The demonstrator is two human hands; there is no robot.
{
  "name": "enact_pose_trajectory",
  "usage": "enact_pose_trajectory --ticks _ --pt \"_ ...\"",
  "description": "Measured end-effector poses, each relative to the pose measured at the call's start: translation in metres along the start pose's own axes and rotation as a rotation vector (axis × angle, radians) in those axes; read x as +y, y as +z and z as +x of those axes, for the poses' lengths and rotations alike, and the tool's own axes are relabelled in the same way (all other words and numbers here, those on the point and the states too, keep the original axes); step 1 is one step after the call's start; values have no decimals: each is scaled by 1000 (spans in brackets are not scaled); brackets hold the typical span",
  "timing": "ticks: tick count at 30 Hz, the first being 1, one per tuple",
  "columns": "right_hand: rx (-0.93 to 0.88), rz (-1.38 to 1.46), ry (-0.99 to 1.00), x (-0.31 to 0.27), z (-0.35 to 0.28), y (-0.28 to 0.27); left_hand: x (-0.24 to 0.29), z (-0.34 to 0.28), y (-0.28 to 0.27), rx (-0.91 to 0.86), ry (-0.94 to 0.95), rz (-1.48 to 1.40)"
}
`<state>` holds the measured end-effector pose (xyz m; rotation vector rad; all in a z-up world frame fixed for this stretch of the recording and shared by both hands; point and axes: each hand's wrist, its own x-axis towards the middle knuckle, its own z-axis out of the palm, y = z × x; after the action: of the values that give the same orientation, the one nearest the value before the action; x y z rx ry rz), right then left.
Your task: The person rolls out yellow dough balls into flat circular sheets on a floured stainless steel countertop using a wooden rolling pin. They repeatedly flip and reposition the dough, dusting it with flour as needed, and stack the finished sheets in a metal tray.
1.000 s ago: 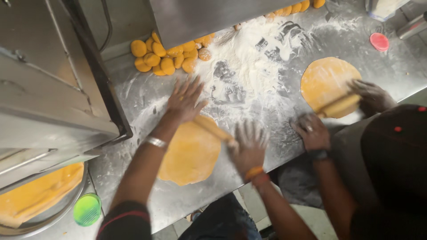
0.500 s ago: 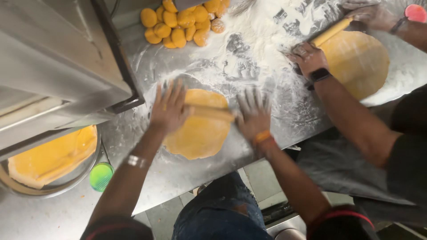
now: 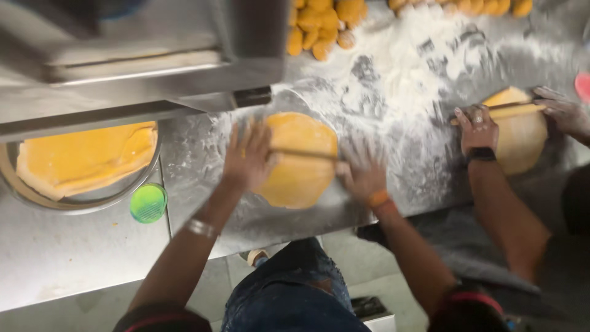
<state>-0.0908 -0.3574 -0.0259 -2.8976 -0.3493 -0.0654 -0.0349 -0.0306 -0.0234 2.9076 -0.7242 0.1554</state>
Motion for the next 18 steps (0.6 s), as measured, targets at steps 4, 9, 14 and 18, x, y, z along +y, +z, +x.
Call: enact_pose_trajectory --ticks 4,9,14,18 --pt "86 148 -157 -44 -97 -19 75 -139 -27 -22 -143 -202" --pt "92 106 -322 -14 26 -10 72 -106 -18 92 -372 -57" --pt "-80 -108 -376 -33 200 5 -28 15 -15 1 -746 1" --pt "170 -158 -596 -9 151 8 20 -25 -17 14 -603 125"
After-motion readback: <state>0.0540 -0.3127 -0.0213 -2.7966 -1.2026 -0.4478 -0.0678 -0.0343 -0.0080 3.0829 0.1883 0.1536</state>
